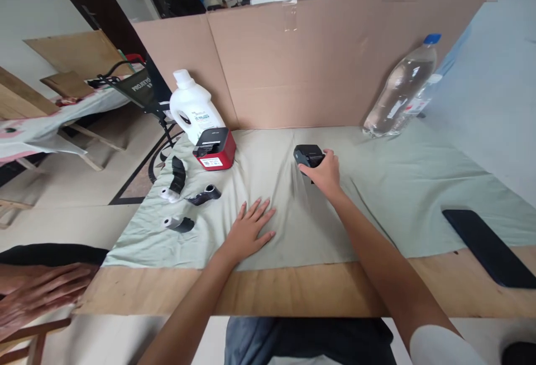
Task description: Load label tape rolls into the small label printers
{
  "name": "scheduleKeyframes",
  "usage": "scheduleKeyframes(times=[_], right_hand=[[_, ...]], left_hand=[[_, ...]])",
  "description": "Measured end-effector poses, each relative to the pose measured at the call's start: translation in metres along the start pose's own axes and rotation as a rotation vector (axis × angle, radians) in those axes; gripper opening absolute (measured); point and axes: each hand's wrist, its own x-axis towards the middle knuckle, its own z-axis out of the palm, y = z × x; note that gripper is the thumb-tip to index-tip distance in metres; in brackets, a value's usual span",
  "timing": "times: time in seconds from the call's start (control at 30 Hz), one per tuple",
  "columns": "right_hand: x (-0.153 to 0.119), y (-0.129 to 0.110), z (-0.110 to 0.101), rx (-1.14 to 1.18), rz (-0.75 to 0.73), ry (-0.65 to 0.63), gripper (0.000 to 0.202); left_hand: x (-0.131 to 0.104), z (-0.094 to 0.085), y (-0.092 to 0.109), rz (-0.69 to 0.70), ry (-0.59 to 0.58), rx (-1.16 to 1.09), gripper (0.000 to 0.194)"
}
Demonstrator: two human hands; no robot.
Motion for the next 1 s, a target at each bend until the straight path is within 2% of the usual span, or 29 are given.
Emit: scheduleKeyframes(times=[0.17,0.4,0.53,0.7,0.83,1.0], right_hand=[[-0.021,-0.014,0.021,-0.085,0.004,0.02,0.087],[-0.034,0.0,0.032,-0.229,-0.032,0.013,0.09],[-0.032,0.005,0.034,-0.223,-0.063,0.036,0.088],[-0.017,-0.006,0.036,-0.179,-0.075,0.097,0.083],[-0.01,-0.01,0.04,-0.198,-0.052,0.04,0.087],[-0.017,-0.003,0.045,-0.195,-0.053,0.003,0.092]], left_hand=[[-0.003,0.001,-0.001,-0.011,0.006,-0.049,0.064],[-0.004,0.001,-0.001,-0.002,0.002,-0.066,0.063],[-0.005,0.003,-0.002,0.011,0.037,-0.068,0.063],[-0.005,0.001,0.0,0.003,0.018,-0.049,0.064],[-0.005,-0.004,0.002,-0.019,-0.03,-0.051,0.063],[-0.004,-0.004,0.003,-0.017,-0.036,-0.049,0.063]])
